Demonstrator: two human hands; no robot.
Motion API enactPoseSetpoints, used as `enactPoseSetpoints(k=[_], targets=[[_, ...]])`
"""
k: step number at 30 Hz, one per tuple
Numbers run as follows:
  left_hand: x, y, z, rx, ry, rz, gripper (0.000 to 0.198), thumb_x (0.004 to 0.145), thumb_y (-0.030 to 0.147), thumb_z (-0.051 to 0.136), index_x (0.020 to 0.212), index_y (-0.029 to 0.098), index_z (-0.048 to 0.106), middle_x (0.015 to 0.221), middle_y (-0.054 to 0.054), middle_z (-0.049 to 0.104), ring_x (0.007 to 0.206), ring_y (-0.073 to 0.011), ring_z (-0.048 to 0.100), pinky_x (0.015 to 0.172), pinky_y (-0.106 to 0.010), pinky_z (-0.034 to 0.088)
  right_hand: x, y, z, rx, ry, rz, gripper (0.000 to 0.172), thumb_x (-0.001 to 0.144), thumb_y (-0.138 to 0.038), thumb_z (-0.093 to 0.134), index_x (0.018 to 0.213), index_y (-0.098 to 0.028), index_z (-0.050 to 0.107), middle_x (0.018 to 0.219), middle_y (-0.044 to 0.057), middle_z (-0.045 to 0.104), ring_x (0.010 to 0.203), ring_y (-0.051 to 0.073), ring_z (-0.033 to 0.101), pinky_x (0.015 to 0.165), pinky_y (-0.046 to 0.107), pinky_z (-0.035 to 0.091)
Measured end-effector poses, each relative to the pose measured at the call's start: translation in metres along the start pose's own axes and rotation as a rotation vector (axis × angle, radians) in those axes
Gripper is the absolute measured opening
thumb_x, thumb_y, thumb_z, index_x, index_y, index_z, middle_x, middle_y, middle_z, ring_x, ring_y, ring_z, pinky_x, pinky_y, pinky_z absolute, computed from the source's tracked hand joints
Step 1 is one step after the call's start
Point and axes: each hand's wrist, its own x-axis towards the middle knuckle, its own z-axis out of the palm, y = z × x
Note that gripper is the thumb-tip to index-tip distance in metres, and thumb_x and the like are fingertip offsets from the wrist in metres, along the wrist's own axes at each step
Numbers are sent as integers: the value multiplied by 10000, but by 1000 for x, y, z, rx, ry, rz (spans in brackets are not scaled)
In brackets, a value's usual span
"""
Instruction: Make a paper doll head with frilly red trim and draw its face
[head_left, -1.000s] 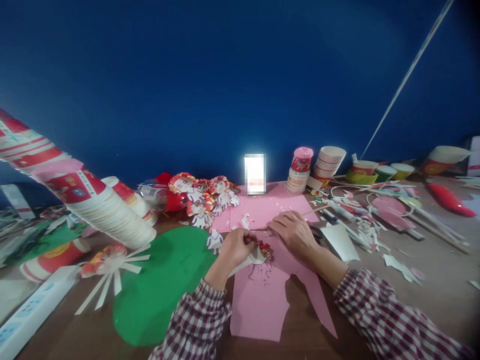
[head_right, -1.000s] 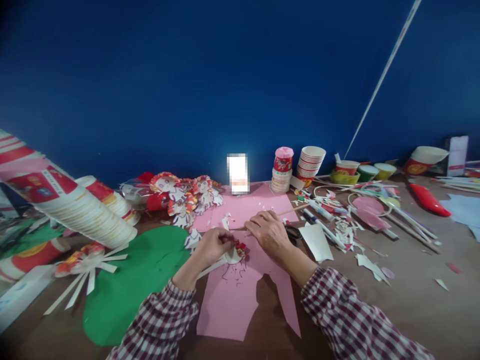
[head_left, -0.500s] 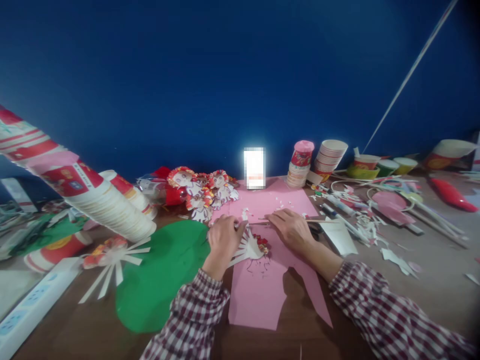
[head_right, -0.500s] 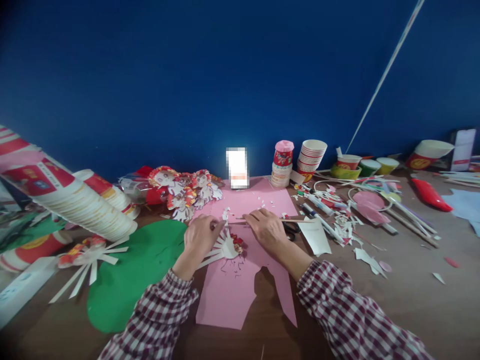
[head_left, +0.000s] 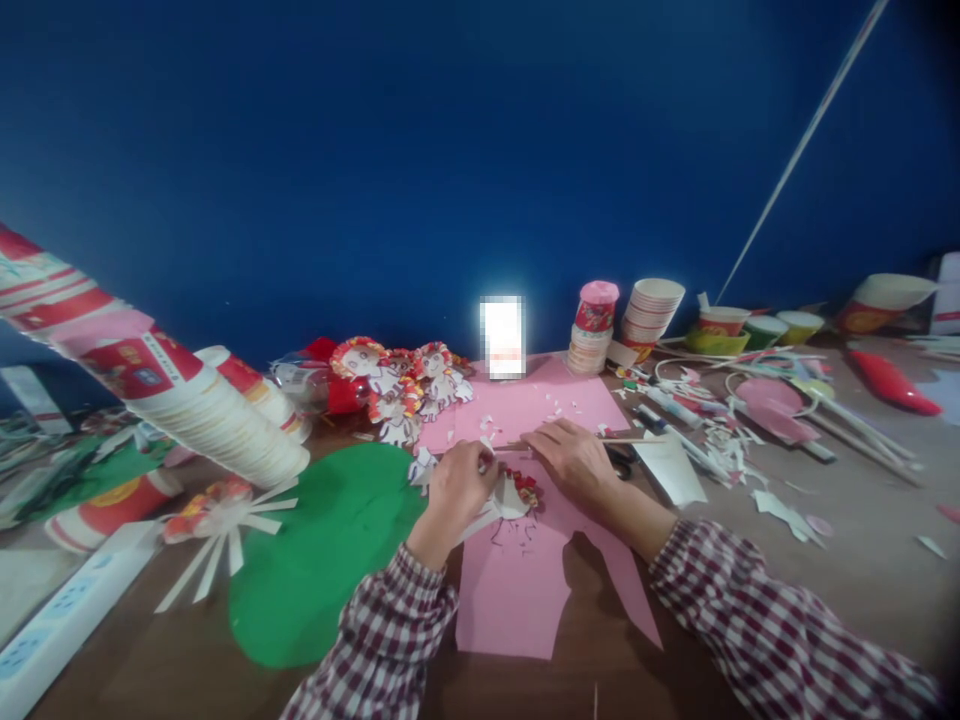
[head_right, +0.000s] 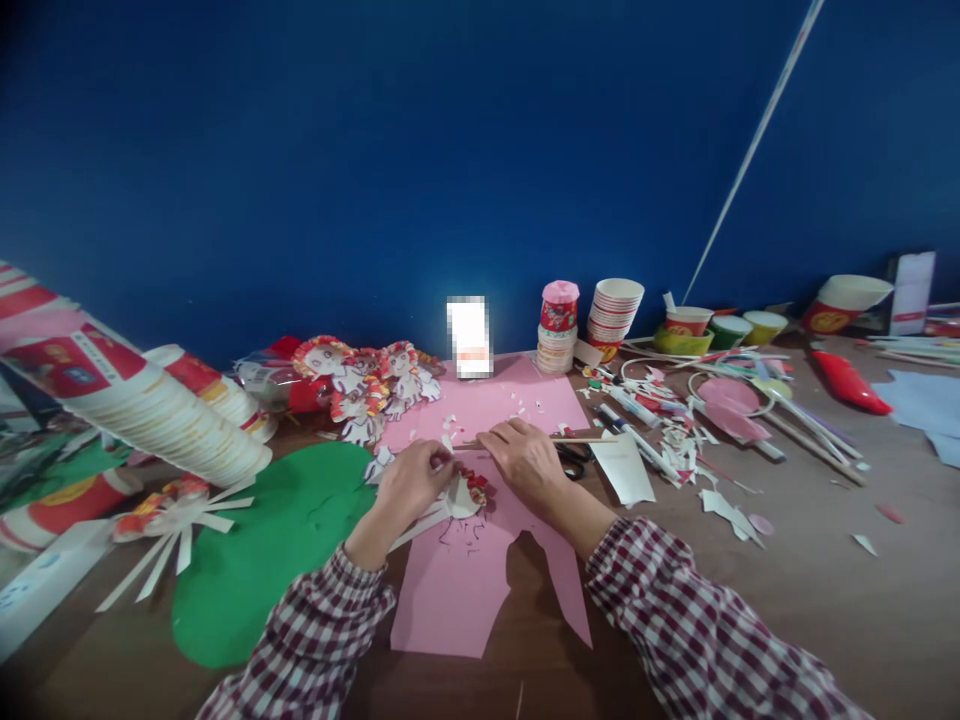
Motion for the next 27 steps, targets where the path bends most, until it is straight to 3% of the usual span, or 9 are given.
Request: enactPoseSetpoints(k=[5, 11, 19, 27], targets=[[-1, 0, -3, 117, 98, 1, 346, 738, 389, 630, 1015, 185, 601, 967, -91, 589, 968, -248, 528, 853, -345, 378, 0, 0, -1, -2, -26, -2, 205, 899, -184, 484, 1053, -175, 620, 910, 70, 642, 857, 184, 528, 763, 291, 417], [-1, -2, -4, 54, 46, 59, 271, 767, 372, 597, 964, 190, 638, 925, -85, 610, 944, -230, 548, 854, -329, 383, 0, -1, 0, 9, -28, 11, 196, 895, -184, 496, 1044, -181, 624, 899, 62, 638, 846, 175, 525, 761, 286, 412], [6, -6, -5, -238, -111, -45, 252, 733, 353, 618, 910, 179, 667, 845, -64, 680, 756, -194, 619, 648, -270, 427, 1, -3, 0, 0, -45, -14, 143, 888, -170, 500, 955, -177, 626, 860, 51, 624, 817, 177, 516, 757, 296, 401], [13, -11, 1, -745, -242, -76, 264, 708, 324, 658, 888, 129, 658, 792, -77, 698, 678, -175, 645, 615, -266, 495, 0, -3, 1, 27, -22, -72, 188, 895, -165, 482, 1027, -181, 615, 856, 59, 620, 798, 177, 519, 757, 306, 401]])
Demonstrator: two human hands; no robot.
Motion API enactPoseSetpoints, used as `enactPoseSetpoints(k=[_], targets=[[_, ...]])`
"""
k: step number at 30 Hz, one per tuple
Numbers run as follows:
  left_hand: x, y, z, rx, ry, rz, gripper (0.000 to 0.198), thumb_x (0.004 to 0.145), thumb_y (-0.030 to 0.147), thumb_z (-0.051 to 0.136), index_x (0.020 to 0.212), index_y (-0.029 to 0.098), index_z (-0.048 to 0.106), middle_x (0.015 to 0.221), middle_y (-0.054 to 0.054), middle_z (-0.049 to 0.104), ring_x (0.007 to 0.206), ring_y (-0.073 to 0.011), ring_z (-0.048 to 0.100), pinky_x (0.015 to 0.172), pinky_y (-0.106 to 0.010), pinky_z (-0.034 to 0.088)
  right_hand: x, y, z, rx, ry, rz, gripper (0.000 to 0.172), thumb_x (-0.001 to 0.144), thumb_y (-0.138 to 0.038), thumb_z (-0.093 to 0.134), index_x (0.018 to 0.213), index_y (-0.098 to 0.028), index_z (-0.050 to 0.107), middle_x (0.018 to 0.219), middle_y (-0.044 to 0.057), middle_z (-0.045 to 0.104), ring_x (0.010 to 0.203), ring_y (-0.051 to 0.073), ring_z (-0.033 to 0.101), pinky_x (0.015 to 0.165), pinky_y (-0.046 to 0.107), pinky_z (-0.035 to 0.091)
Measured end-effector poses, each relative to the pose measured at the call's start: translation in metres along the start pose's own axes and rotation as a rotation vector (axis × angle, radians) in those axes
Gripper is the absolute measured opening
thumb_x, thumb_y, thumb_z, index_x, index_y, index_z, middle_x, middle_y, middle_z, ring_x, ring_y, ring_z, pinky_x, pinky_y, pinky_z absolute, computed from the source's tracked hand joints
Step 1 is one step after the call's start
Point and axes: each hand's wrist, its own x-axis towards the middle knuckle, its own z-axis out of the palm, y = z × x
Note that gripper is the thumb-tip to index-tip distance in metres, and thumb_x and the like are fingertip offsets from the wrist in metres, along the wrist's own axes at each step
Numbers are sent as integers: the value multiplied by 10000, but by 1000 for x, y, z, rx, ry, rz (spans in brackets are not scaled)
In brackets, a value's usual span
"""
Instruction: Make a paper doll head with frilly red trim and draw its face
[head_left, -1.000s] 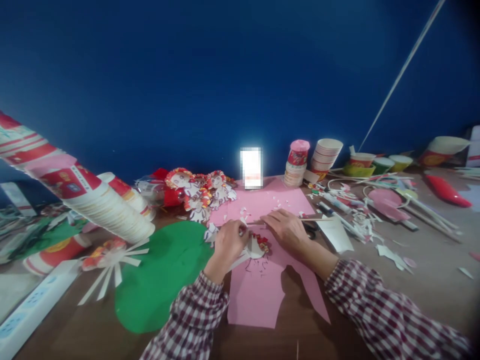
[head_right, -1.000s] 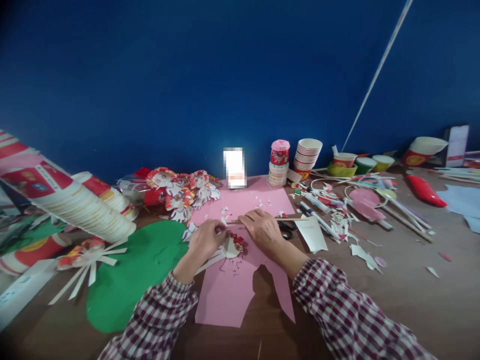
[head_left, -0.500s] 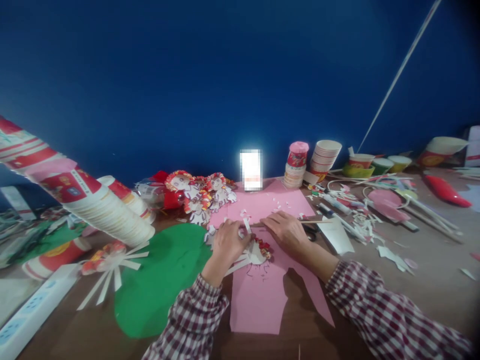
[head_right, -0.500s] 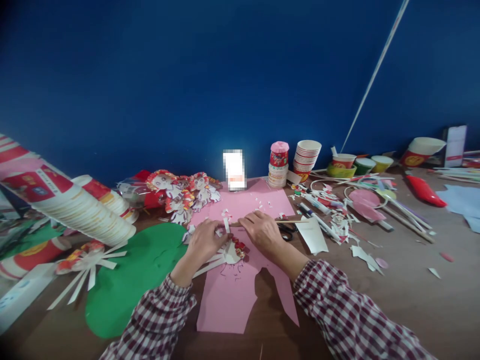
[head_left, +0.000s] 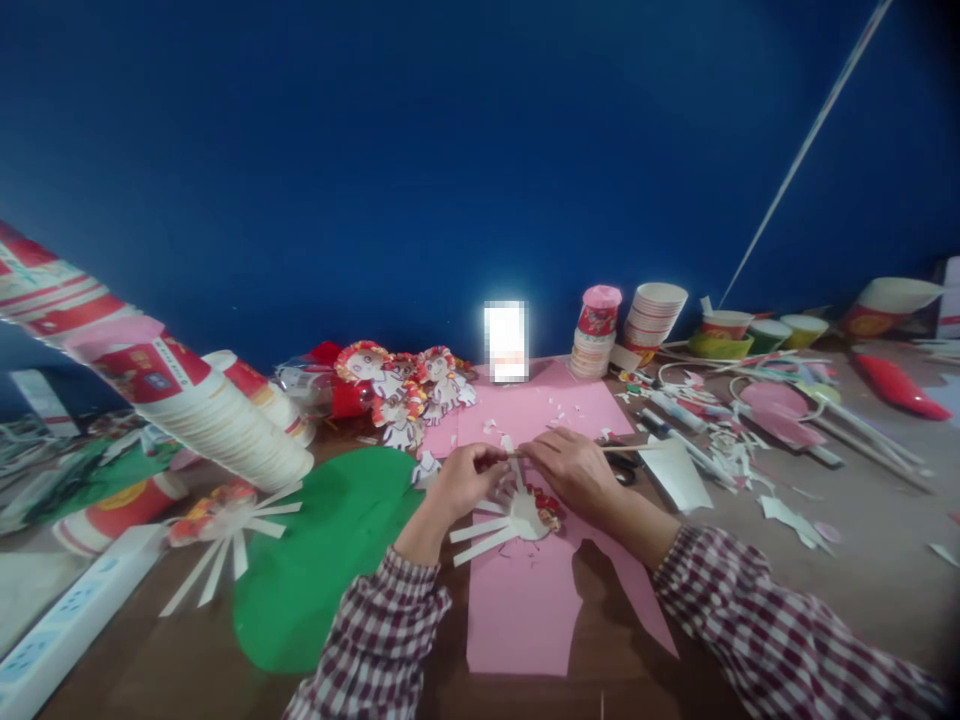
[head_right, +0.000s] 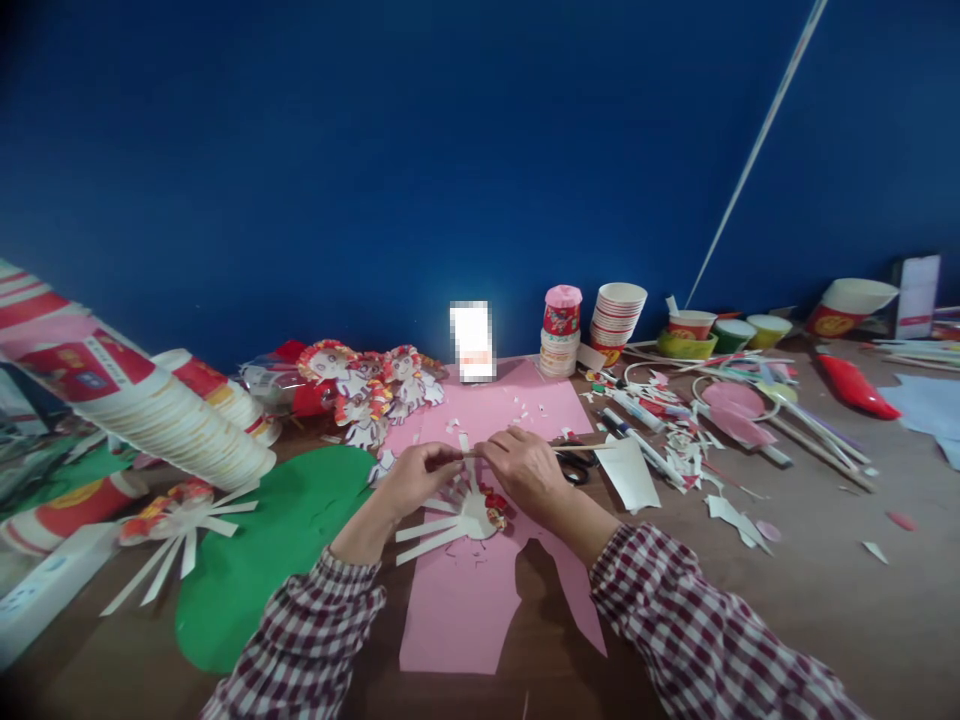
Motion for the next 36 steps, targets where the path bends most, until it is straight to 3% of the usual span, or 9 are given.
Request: enactPoseSetpoints(k=[7, 12, 14, 22, 28, 32, 36], targets=[[-2, 8, 3, -206, 31, 30, 317, 688, 334, 696, 896, 110, 613, 774, -74, 673, 612, -146, 626, 567, -263, 503, 0, 0, 2, 28, 3, -39, 210, 884, -161, 498, 1067, -186, 599, 842, 54, 617, 792, 169, 534, 799, 307, 409], [0, 8, -2, 68, 297, 191, 176, 763, 297, 601, 841, 143, 636, 778, -58, 681, 707, -156, 636, 651, -252, 494, -1, 1, 4, 16, 15, 4, 197, 895, -169, 483, 1043, -189, 612, 840, 56, 621, 786, 168, 528, 749, 286, 403], [-1, 8, -3, 190, 351, 208, 163, 785, 292, 571, 832, 158, 649, 766, -48, 681, 694, -154, 629, 656, -252, 487, -1, 1, 2, 1, -3, 30, 188, 894, -176, 489, 1033, -191, 616, 839, 55, 620, 792, 167, 529, 726, 276, 394], [-3, 16, -2, 97, 165, 250, 190, 805, 295, 547, 839, 145, 658, 803, -48, 692, 734, -148, 623, 675, -223, 472, -1, 3, 3, -69, -23, 198, 196, 891, -228, 514, 1062, -243, 609, 853, 33, 636, 760, 161, 542, 636, 265, 340], [0, 23, -3, 54, 102, 122, 243, 797, 339, 537, 832, 138, 669, 777, -57, 693, 667, -145, 616, 605, -224, 454, -1, 5, 3, -116, -15, 204, 236, 886, -184, 501, 1092, -242, 600, 886, 38, 646, 775, 170, 540, 656, 274, 328], [11, 25, 1, 207, -30, 46, 317, 806, 381, 496, 680, 150, 672, 599, -41, 654, 504, -133, 564, 491, -227, 395, -1, 6, 2, -126, 3, 229, 230, 891, -194, 495, 1087, -243, 606, 870, 37, 646, 763, 172, 537, 662, 284, 323], [26, 25, 5, 355, 0, -27, 354, 742, 398, 557, 491, 150, 587, 426, -10, 533, 393, -119, 487, 420, -229, 316, -2, 7, 1, -122, 12, 233, 225, 884, -199, 508, 1080, -239, 610, 866, 43, 644, 761, 171, 539, 680, 292, 329]])
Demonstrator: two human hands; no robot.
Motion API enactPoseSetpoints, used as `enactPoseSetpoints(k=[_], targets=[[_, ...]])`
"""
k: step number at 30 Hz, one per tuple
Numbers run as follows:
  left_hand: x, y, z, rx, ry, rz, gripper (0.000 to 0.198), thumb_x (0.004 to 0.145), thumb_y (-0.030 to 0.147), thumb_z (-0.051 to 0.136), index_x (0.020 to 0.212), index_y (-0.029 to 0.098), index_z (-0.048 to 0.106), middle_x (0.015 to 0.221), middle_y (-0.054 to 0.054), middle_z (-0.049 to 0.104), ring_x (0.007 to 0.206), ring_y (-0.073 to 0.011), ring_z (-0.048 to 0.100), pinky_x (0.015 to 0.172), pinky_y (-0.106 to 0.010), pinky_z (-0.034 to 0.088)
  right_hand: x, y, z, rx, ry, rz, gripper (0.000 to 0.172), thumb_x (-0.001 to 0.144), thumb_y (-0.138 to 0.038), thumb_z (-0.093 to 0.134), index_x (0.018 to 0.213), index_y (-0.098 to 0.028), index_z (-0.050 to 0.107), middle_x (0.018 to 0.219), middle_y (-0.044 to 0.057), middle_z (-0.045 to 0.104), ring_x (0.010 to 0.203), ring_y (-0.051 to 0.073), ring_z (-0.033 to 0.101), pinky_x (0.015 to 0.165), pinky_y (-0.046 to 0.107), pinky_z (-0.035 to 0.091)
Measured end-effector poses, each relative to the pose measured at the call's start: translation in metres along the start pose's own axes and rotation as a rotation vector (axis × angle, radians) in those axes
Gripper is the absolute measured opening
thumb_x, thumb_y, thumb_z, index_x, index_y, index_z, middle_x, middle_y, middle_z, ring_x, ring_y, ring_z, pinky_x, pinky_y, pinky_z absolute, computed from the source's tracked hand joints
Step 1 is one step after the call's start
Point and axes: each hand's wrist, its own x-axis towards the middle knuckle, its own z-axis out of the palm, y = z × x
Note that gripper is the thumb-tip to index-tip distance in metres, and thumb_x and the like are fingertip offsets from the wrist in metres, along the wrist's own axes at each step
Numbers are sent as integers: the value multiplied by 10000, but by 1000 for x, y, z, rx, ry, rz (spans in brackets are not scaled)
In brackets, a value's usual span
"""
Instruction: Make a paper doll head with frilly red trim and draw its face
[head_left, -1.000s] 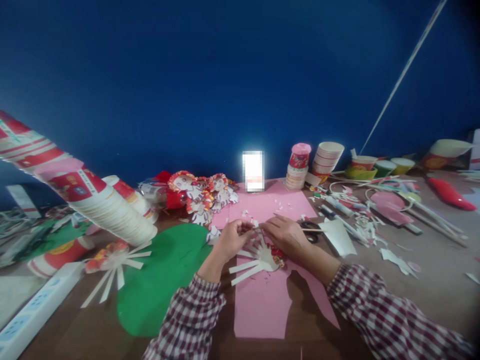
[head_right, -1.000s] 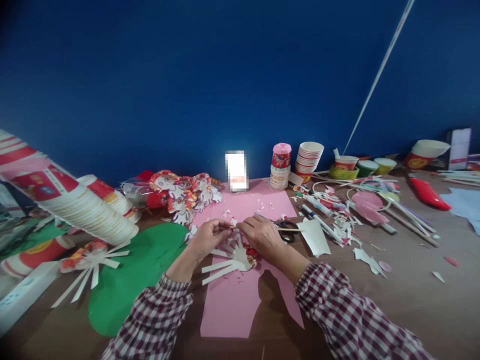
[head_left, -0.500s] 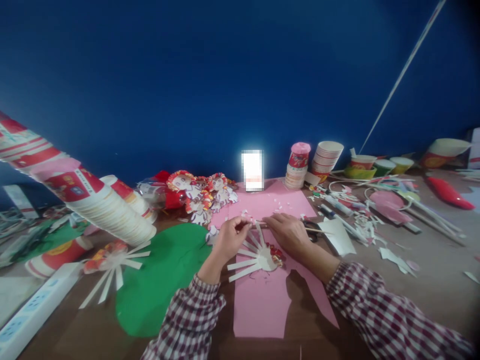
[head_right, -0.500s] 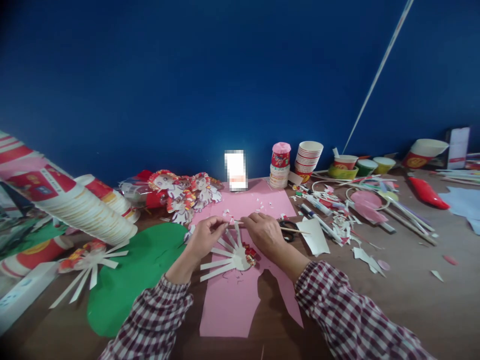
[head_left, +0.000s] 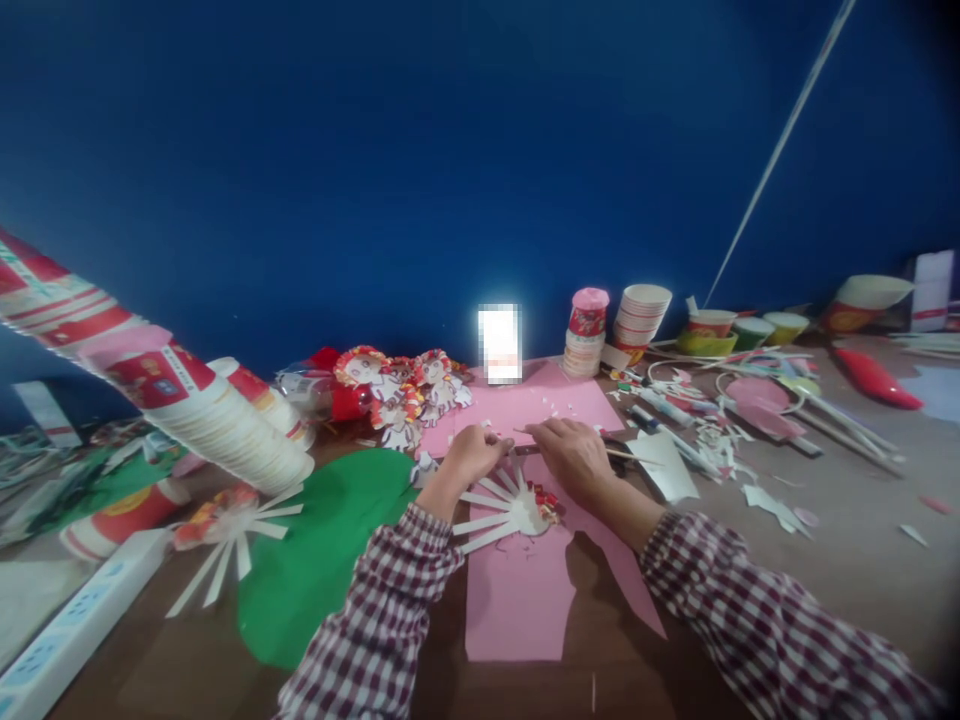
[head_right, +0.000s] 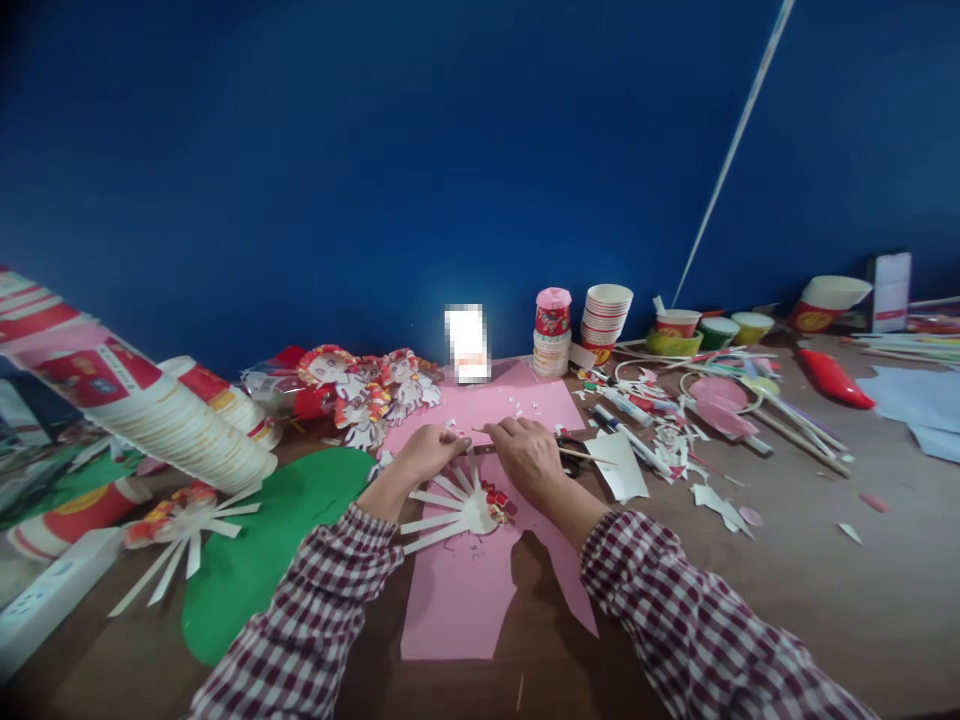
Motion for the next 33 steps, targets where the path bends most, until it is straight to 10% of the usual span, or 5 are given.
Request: enactPoseSetpoints(k=[13, 33], targets=[[-12, 5, 19, -754, 20, -98, 148, 705, 261, 631, 708, 128, 567, 517, 13, 575, 432, -82, 520, 430, -180, 396, 0, 1, -1, 145, 156, -6, 258, 918, -195, 428, 1098, -200, 613, 1001, 75, 654, 898, 189, 560, 814, 317, 376], [-11, 3, 22, -769, -24, -172, 179, 679, 228, 669, 813, 135, 597, 558, 34, 599, 417, -74, 525, 417, -178, 407, 1, 1, 1, 206, 73, -91, 163, 869, -210, 543, 1008, -210, 629, 962, 53, 668, 866, 198, 554, 805, 322, 364]])
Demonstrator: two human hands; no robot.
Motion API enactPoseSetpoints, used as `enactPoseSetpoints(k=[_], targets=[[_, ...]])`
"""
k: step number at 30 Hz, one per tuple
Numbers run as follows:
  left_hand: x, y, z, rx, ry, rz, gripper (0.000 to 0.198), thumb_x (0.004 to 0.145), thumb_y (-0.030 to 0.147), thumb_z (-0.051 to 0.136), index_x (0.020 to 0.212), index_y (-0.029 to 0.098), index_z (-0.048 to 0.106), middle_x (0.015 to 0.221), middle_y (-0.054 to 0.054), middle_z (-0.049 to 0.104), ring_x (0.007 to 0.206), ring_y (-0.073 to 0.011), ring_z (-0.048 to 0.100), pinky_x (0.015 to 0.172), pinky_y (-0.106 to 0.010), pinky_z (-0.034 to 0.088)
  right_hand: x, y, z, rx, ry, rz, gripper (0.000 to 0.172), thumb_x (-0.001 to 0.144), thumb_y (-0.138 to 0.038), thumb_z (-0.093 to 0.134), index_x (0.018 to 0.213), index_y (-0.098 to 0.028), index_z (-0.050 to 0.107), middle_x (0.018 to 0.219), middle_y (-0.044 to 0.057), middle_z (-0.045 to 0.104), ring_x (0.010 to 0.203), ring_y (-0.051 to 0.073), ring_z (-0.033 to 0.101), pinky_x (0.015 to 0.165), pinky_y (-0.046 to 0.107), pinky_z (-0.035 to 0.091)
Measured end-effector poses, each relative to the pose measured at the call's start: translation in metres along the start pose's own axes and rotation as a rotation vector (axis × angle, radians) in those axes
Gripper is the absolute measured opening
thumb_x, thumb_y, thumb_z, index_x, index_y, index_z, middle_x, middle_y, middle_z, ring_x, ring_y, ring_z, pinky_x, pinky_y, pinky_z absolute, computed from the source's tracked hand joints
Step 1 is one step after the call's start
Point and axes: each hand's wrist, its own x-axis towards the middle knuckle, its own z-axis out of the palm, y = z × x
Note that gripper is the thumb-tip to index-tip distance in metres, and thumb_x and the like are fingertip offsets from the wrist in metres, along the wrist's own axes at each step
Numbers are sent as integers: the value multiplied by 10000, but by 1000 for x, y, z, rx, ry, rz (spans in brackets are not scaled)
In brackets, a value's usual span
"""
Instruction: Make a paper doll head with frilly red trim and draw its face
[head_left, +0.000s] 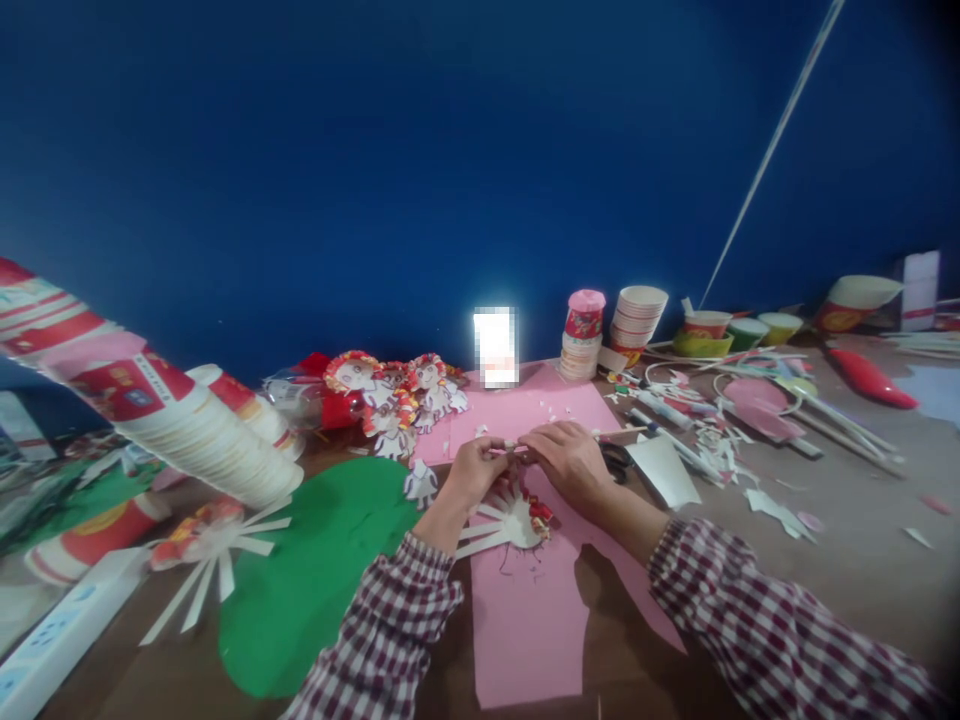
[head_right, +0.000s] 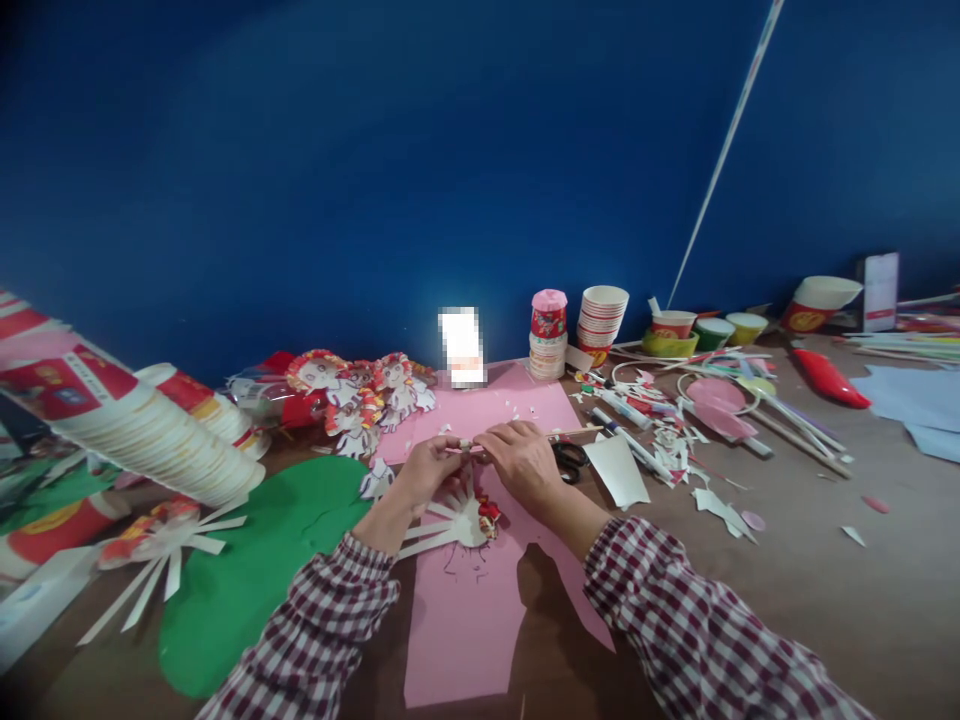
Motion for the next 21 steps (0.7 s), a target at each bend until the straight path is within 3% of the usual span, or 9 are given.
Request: enactPoseSetpoints(k=[5, 17, 21], targets=[[1, -1, 0, -7, -16, 42, 134, 660, 217, 670, 721, 131, 589, 535, 43, 572, 423, -66, 509, 443, -181, 404, 0, 0, 2, -3, 7, 10, 151, 873, -209, 543, 994, -212, 632, 958, 48, 669, 865, 189, 556, 812, 317, 361], [1, -2, -1, 1, 11, 46, 182, 669, 160, 662, 836, 126, 599, 571, 26, 608, 439, -73, 533, 461, -186, 426, 0, 0, 2, -23, 26, -3, 136, 859, -206, 569, 980, -214, 629, 936, 41, 671, 850, 185, 560, 805, 316, 363], [1, -2, -1, -4, 9, 53, 212, 654, 212, 702, 822, 123, 609, 565, 21, 605, 447, -82, 541, 465, -195, 433, 0, 0, 2, -22, 32, -7, 141, 847, -198, 584, 979, -213, 630, 931, 42, 672, 847, 188, 562, 800, 317, 368]])
